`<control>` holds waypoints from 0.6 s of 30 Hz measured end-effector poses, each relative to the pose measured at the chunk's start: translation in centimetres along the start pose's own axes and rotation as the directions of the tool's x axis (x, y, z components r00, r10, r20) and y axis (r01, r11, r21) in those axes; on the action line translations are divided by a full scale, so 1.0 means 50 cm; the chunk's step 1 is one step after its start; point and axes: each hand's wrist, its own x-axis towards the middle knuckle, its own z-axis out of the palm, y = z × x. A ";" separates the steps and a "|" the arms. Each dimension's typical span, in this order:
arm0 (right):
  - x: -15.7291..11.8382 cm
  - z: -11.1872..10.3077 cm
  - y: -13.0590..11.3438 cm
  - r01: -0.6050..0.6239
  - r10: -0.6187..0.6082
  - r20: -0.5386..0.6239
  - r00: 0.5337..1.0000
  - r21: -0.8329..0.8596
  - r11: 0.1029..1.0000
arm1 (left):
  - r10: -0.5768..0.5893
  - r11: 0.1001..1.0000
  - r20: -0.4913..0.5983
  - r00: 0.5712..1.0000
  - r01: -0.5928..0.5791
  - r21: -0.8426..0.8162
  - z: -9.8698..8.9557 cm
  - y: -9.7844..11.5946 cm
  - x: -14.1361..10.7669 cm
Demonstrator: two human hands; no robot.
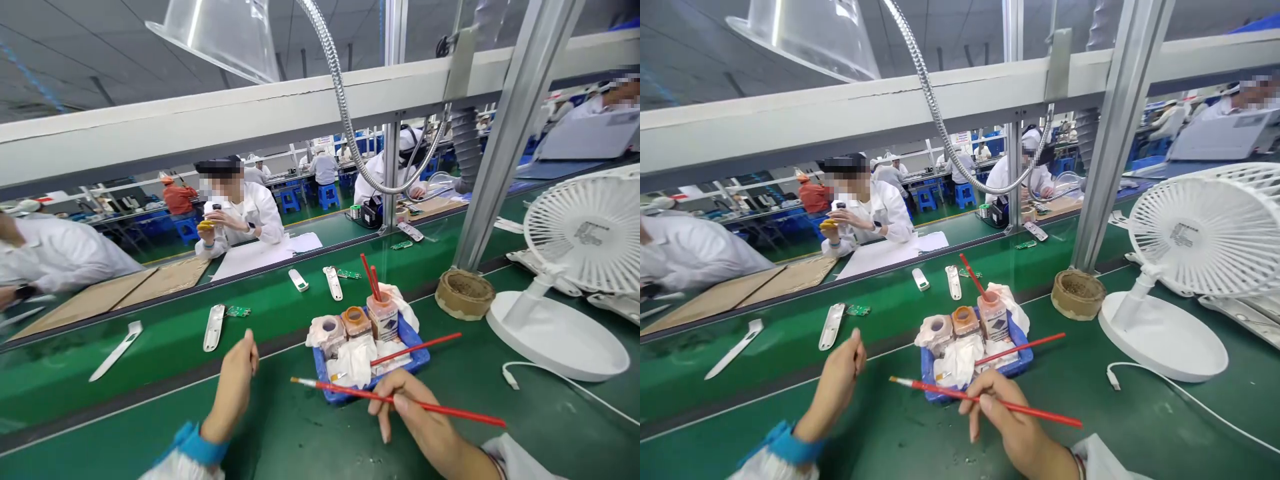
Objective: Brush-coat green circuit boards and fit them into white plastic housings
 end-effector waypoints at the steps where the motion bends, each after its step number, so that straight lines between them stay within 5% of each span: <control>1: 0.000 0.000 0.000 0.028 -0.028 -0.031 0.999 -0.013 1.000 | -0.017 1.000 -0.024 1.000 0.017 0.000 -0.017 -0.027 -0.036; 4: 0.005 0.003 -0.021 0.139 -0.169 -0.163 0.972 -0.180 0.974 | -0.046 0.999 -0.036 0.998 0.045 -0.022 -0.044 -0.087 -0.099; 9: 0.051 0.016 -0.097 0.187 -0.347 -0.303 0.888 -0.450 0.873 | -0.045 0.993 -0.016 0.999 0.043 -0.112 -0.050 -0.110 -0.087; 14: 0.126 0.049 -0.155 0.111 -0.364 -0.217 0.906 -0.707 0.698 | -0.078 0.988 -0.037 0.996 0.073 -0.139 -0.053 -0.107 -0.077; 18: 0.176 0.078 -0.150 0.109 -0.331 -0.092 0.939 -0.834 0.541 | -0.085 0.987 -0.067 0.994 0.075 -0.144 -0.054 -0.104 -0.085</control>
